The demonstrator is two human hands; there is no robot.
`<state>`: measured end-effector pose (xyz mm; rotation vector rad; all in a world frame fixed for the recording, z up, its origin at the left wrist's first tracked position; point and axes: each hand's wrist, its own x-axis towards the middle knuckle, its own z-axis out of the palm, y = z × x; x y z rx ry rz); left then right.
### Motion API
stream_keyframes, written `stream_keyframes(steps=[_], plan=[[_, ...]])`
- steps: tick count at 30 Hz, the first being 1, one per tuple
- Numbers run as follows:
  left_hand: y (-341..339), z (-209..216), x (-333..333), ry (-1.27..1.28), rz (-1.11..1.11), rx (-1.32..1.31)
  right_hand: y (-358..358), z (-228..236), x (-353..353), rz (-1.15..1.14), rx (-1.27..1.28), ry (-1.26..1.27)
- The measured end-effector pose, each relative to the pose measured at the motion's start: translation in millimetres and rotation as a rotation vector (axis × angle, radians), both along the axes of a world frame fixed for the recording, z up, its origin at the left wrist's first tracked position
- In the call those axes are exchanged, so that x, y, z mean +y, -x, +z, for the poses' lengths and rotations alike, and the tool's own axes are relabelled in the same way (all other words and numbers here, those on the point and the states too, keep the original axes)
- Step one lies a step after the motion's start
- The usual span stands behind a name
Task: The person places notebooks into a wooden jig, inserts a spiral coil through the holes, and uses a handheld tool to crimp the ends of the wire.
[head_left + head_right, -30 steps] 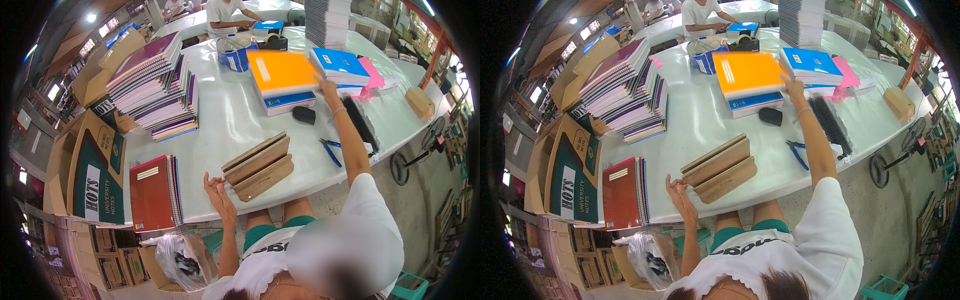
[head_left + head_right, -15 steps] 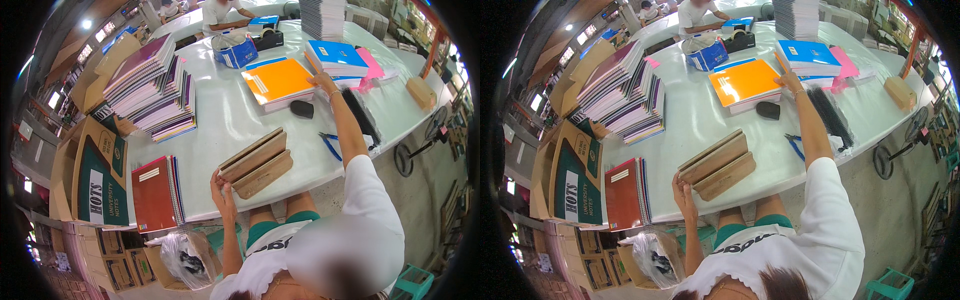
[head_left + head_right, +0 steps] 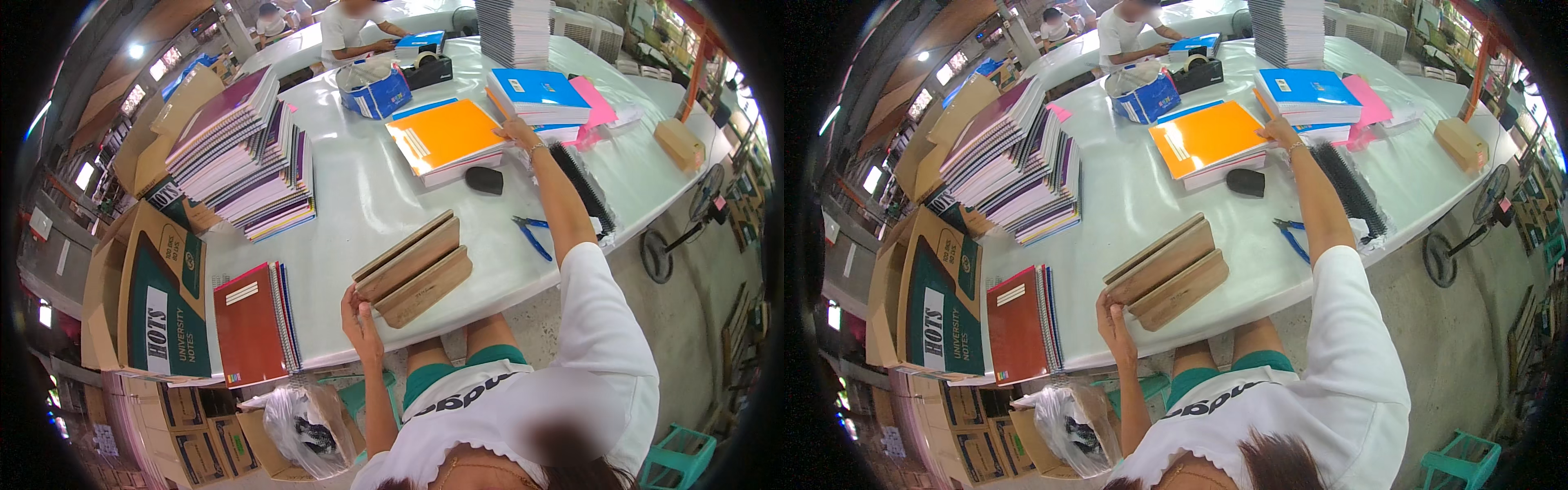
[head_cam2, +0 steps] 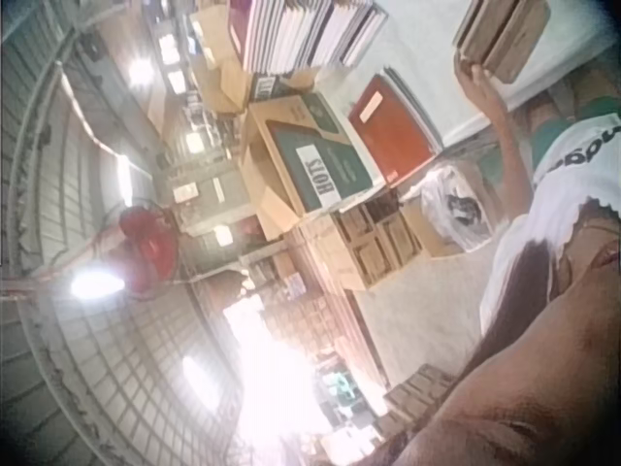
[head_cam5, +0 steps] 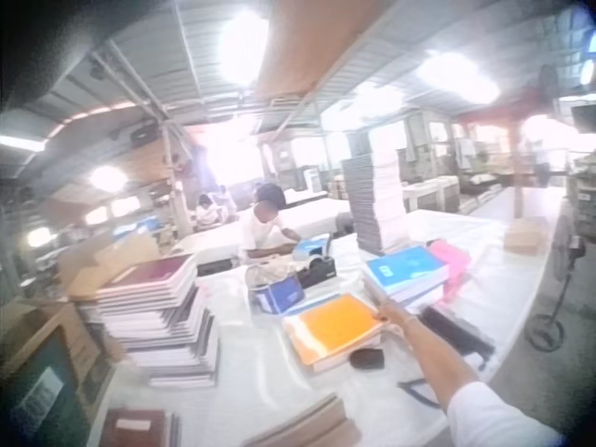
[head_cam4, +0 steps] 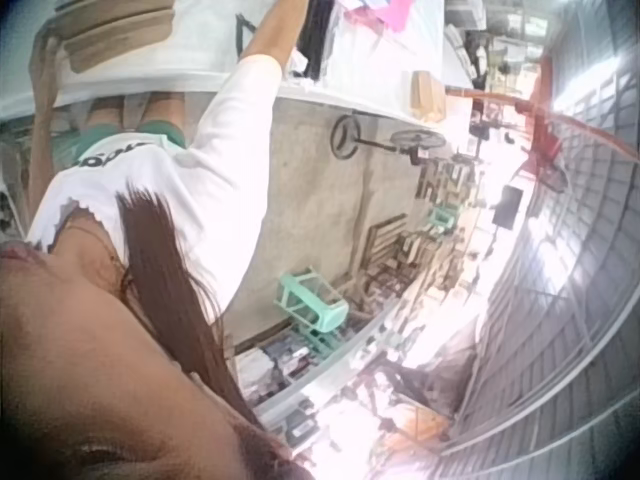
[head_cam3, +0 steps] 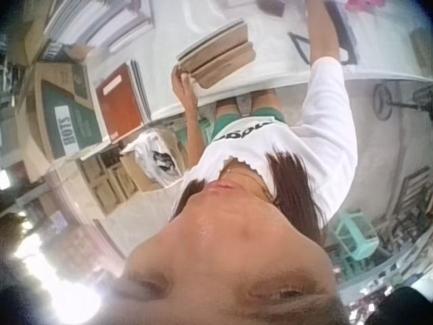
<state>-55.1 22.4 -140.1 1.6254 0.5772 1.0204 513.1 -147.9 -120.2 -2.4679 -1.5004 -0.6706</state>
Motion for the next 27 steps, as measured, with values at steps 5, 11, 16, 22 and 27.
stream_keyframes(steps=[5, 11, 16, 22, 27], plan=[[2.9, 2.1, 0.7, -0.012, -0.008, -0.006, -6.5, -0.5, 10.9, 0.003, -0.127, 0.219], [-2.4, 2.5, -0.4, 0.008, -0.025, -0.004, -12.0, 13.5, 9.0, -0.225, 0.185, 0.219], [2.2, 2.3, 1.2, 0.0, -0.014, 0.029, 19.6, 39.9, 15.4, -0.5, 0.854, -0.051], [3.0, 0.3, 2.6, 0.002, -0.01, 0.034, 37.1, 65.1, 26.2, -0.528, 0.596, 0.035], [2.7, -1.3, 1.6, 0.015, -0.005, 0.029, 41.4, 71.7, 43.7, -0.569, 0.296, 0.218]])
